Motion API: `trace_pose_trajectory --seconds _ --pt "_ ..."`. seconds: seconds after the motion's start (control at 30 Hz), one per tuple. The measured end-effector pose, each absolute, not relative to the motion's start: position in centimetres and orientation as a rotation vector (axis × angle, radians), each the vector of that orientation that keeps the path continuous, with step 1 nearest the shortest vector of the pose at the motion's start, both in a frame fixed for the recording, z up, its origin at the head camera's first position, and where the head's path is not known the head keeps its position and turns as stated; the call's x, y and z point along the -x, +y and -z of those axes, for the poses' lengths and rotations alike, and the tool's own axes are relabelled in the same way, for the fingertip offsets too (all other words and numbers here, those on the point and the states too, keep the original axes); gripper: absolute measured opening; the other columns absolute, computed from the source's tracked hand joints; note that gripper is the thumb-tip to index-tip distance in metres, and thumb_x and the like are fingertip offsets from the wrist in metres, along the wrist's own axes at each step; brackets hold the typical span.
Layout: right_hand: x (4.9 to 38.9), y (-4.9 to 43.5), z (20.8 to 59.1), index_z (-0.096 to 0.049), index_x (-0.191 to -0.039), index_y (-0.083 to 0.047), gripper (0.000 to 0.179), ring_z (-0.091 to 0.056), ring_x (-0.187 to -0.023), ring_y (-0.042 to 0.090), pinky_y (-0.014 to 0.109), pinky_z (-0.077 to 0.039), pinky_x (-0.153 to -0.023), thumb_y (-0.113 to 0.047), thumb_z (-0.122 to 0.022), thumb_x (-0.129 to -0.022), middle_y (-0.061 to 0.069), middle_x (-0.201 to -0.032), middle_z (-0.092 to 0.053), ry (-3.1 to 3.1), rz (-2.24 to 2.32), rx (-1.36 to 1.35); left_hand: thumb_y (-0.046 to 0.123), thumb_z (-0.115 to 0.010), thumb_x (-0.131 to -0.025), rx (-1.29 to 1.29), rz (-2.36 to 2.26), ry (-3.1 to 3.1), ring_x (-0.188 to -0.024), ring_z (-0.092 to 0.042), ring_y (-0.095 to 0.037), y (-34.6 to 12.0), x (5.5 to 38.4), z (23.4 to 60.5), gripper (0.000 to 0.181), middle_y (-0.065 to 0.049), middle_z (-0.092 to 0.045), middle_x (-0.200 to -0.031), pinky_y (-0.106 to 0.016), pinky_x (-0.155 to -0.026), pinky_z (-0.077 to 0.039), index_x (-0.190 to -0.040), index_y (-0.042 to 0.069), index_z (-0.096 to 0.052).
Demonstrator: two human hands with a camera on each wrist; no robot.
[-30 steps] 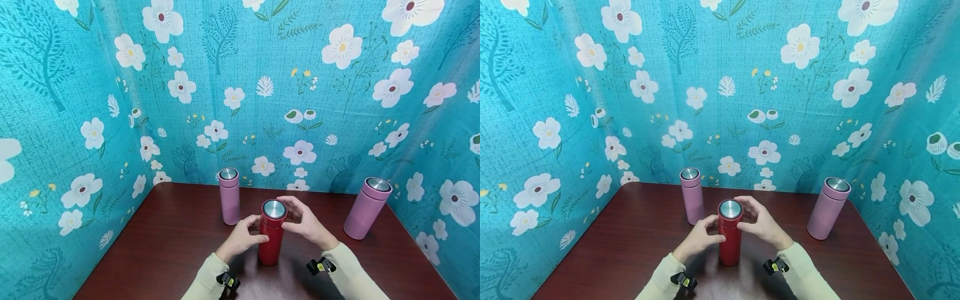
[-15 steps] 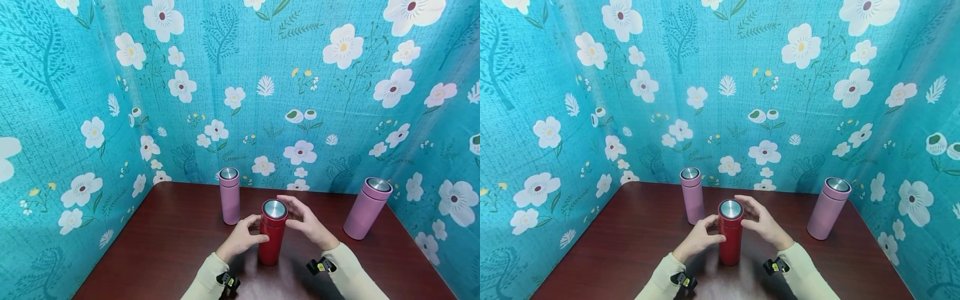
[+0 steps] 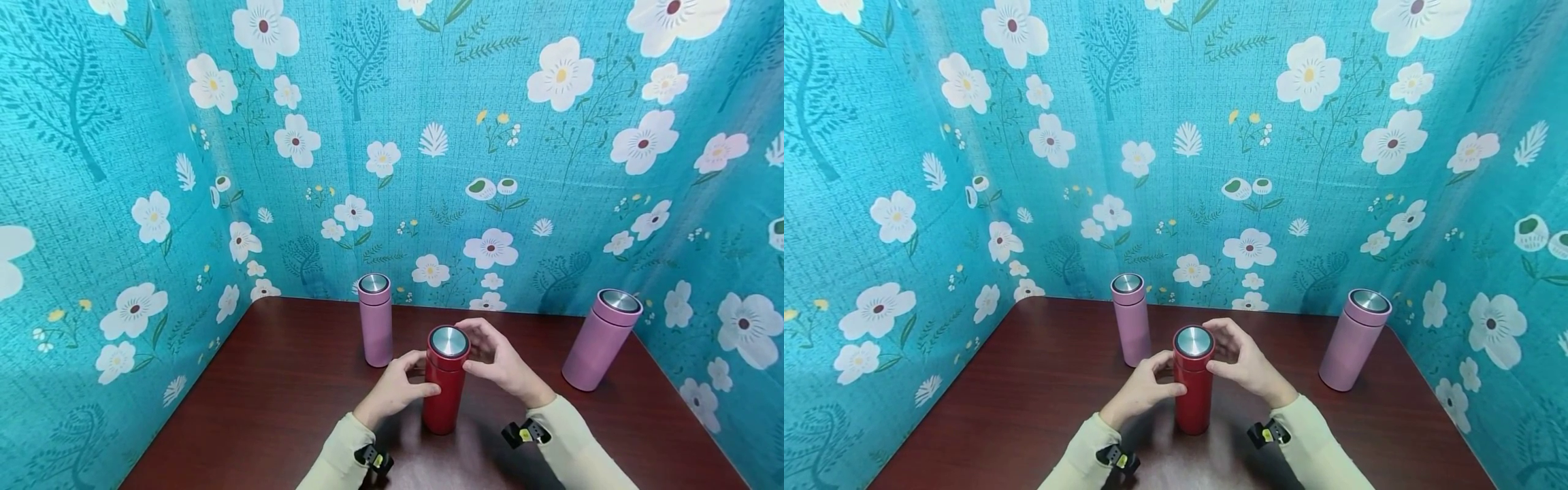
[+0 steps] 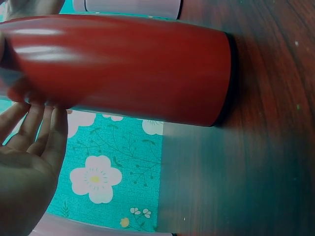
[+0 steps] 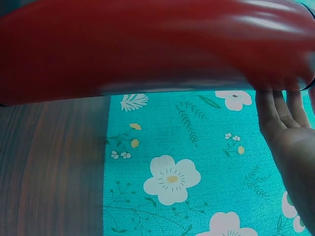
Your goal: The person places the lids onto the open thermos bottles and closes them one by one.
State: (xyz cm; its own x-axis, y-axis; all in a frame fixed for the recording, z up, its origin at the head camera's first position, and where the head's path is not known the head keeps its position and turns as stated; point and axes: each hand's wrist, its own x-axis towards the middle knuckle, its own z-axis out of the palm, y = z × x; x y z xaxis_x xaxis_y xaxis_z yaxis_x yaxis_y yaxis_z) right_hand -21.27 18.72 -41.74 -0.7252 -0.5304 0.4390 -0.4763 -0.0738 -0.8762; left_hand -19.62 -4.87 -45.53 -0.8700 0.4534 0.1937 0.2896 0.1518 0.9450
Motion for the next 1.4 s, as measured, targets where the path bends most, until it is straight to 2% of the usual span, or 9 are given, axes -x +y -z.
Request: trace_pose_trajectory --seconds 0.13,0.3,0.4,0.67,0.93,1.23,1.33,1.4 --pt "21.3 18.7 41.8 -0.037 -0.132 0.0 0.057 -0.055 -0.112 0.024 0.037 -0.05 -0.087 -0.002 -0.065 -0.083 0.016 -0.127 -0.052 2.097 1.961 1.153 0.02 -0.072 -0.084 -0.756 -1.824 2.257 -0.107 -0.056 -0.025 -5.0 18.8 44.1 0.048 -0.008 -0.061 -0.116 -0.043 -0.091 -0.046 -0.127 0.007 -0.056" --pt "21.2 18.5 41.7 -0.034 -0.141 0.0 0.065 -0.052 -0.118 0.021 0.037 -0.048 -0.09 -0.003 -0.065 -0.084 0.017 -0.138 -0.045 2.149 1.912 1.185 0.018 -0.072 -0.084 -0.766 -1.842 2.242 -0.108 -0.056 -0.027 -5.0 18.7 44.1 0.048 -0.01 -0.061 -0.117 -0.051 -0.093 -0.044 -0.128 0.006 -0.055" --pt "21.1 18.5 41.6 -0.034 -0.143 -0.001 0.066 -0.052 -0.119 0.02 0.037 -0.048 -0.089 -0.005 -0.064 -0.085 0.017 -0.14 -0.043 2.199 1.87 1.196 0.018 -0.072 -0.084 -0.758 -1.835 2.251 -0.107 -0.057 -0.026 -5.0 18.7 44.0 0.049 -0.01 -0.061 -0.116 -0.049 -0.092 -0.045 -0.128 0.006 -0.055" --pt "20.8 18.5 41.2 -0.041 -0.139 -0.005 0.063 -0.054 -0.115 0.019 0.035 -0.049 -0.087 -0.009 -0.068 -0.083 0.013 -0.131 -0.051 2.292 1.839 1.139 0.018 -0.072 -0.084 -0.775 -1.828 2.26 -0.108 -0.056 -0.029 -5.0 18.7 44.0 0.048 -0.01 -0.061 -0.116 -0.045 -0.092 -0.046 -0.128 0.006 -0.055" --pt "20.8 18.4 41.4 -0.039 -0.135 -0.003 0.062 -0.055 -0.113 0.02 0.038 -0.05 -0.086 -0.004 -0.07 -0.081 0.017 -0.128 -0.052 2.228 1.889 1.117 0.017 -0.072 -0.084 -0.758 -1.839 2.263 -0.107 -0.057 -0.026 -5.0 18.6 44.1 0.049 -0.01 -0.062 -0.116 -0.049 -0.092 -0.045 -0.128 0.005 -0.055" --pt "20.8 18.3 41.4 -0.035 -0.141 -0.004 0.068 -0.053 -0.117 0.019 0.035 -0.048 -0.089 -0.005 -0.069 -0.082 0.016 -0.135 -0.047 2.24 1.867 1.137 0.016 -0.072 -0.084 -0.754 -1.819 2.293 -0.108 -0.056 -0.029 -5.0 18.5 44.0 0.048 -0.007 -0.062 -0.116 -0.028 -0.087 -0.047 -0.128 0.007 -0.055" --pt "20.9 18.3 41.5 -0.034 -0.142 -0.002 0.068 -0.053 -0.117 0.019 0.035 -0.048 -0.088 -0.006 -0.068 -0.083 0.015 -0.135 -0.047 2.25 1.844 1.146 0.017 -0.072 -0.083 -0.757 -1.82 2.294 -0.107 -0.056 -0.029 -5.0 18.5 44.0 0.048 -0.007 -0.062 -0.115 -0.031 -0.088 -0.048 -0.128 0.007 -0.055" --pt "20.8 18.4 41.5 -0.036 -0.141 -0.002 0.067 -0.054 -0.116 0.019 0.034 -0.049 -0.088 -0.007 -0.069 -0.083 0.015 -0.132 -0.05 2.25 1.84 1.139 0.016 -0.072 -0.083 -0.764 -1.826 2.289 -0.107 -0.057 -0.028 -4.9 18.5 44.0 0.048 -0.008 -0.062 -0.115 -0.038 -0.089 -0.048 -0.127 0.006 -0.055"
